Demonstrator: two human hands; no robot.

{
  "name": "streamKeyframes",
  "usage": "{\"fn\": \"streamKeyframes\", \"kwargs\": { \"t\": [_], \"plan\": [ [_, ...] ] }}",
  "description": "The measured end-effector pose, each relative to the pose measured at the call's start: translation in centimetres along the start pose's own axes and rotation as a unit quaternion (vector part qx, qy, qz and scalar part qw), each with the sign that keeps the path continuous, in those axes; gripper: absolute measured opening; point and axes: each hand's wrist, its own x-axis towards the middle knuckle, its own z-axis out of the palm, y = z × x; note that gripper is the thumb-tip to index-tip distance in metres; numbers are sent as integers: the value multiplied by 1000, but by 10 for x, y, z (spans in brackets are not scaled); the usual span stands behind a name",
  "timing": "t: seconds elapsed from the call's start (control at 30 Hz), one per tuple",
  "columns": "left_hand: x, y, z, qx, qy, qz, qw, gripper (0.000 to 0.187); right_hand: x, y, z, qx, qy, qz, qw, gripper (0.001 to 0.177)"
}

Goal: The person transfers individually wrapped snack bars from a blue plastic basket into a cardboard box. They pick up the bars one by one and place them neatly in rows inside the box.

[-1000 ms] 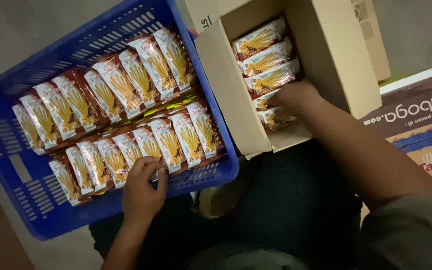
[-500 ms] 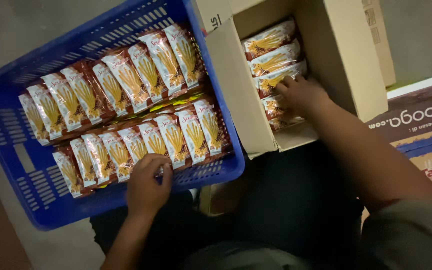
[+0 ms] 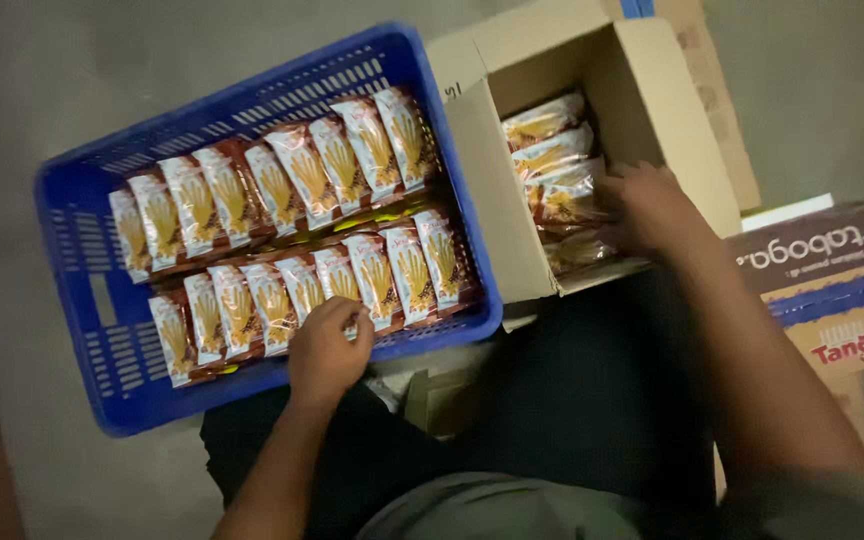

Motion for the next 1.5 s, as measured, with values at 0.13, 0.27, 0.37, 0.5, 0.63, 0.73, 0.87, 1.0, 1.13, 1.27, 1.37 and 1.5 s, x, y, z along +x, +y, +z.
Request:
{"fn": "streamKeyframes", "kwargs": {
  "t": [0.13,0.27,0.37,0.5,0.63,0.73,0.87,1.0,1.13,1.27,1.37,1.5],
  "plan": [
    [-8,3,7,22,-12,-42,999,18,-66,-11,-41,135,131,33,981,38],
    [-11,2,6,-38,-67,-83,994,28,-104,-15,-21,240,255,-17,936,25],
    [-21,-9,21,-6,-5,-38,999,21,-123,-27,-3,226,290,-35,929,32],
    [-29,-9,21,-96,101,128,982,18,-139,-66,-25,213,309,-81,923,30],
    [-40,15,12,-247,174,181,936,16,-132,-100,-37,169,260,-114,944,34],
    [-56,53,-19,-305,108,230,918,24,-125,-128,-56,195,182,-135,954,37],
    [-61,58,-31,-259,107,278,919,35,-118,-166,-80,154,218,-235,935,42],
    [-64,44,-26,-217,88,281,931,45,-110,-192,-92,167,230,-301,910,42],
    [-71,33,-33,-149,83,261,950,42,-97,-210,-91,177,244,-345,889,36],
    [-69,0,2,-131,132,248,951,38,-86,-230,-89,200,243,-403,859,30],
    [-71,-15,0,-159,145,219,952,35,-94,-246,-110,229,243,-410,849,29],
    [-67,-40,2,-228,223,138,938,23,-73,-230,-93,332,270,-274,861,42]
  ]
}}
